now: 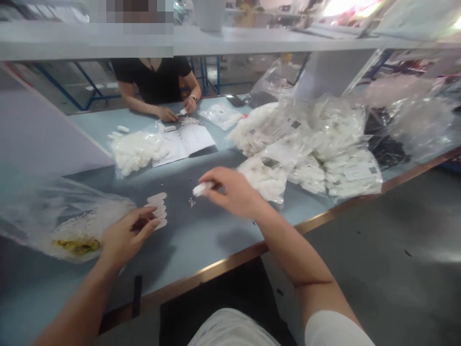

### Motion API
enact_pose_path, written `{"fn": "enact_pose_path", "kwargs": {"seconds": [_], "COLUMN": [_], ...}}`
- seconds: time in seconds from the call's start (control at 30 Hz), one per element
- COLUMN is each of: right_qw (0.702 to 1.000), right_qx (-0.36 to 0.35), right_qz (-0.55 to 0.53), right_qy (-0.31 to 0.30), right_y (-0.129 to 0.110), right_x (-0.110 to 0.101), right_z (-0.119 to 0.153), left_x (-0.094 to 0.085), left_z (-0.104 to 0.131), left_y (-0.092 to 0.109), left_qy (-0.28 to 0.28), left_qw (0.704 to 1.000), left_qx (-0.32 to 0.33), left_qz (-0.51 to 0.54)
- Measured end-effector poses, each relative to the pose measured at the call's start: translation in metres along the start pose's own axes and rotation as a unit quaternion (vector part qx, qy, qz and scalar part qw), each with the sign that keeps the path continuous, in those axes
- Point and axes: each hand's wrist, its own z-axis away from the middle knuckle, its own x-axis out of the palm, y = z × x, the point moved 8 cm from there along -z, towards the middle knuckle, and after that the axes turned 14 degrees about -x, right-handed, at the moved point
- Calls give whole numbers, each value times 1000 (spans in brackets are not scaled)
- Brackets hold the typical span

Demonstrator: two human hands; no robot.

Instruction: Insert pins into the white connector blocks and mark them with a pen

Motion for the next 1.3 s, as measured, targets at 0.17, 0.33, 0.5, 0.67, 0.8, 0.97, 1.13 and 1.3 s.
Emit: {"fn": "enact_pose_path", "kwargs": {"seconds": [0.17, 0.33, 0.5, 0.67, 0.8, 0.97, 1.13, 1.3], "right_qw": [952, 927, 888, 871, 862, 860, 909, 995], "right_qx": [64, 133, 199, 222, 225, 233, 198, 77], "right_qz": [-290, -347, -413, -434, -450, -444, -349, -40], "right_qy": [-68, -42, -43, -61, -63, -95, -116, -43], "right_y": [28, 51, 59, 59, 58, 56, 57, 66], "right_x": [101, 140, 151, 150, 149, 155, 145, 101], "right_z": [-12, 3, 22, 26, 27, 31, 28, 6], "left_x": [25, 32, 33, 28, 28, 32, 37, 55], "left_z": [7, 9, 11, 16, 20, 23, 23, 26], "left_y": [1, -2, 2, 11, 14, 16, 16, 18], "left_qy": [-107, -75, -44, -26, -30, -32, -55, -132], "left_qw": [986, 993, 997, 996, 995, 994, 996, 987], "left_qx": [-15, -19, 25, 78, 91, 101, 73, 83], "left_qz": [126, 91, 54, 43, 41, 13, -8, -27]}}
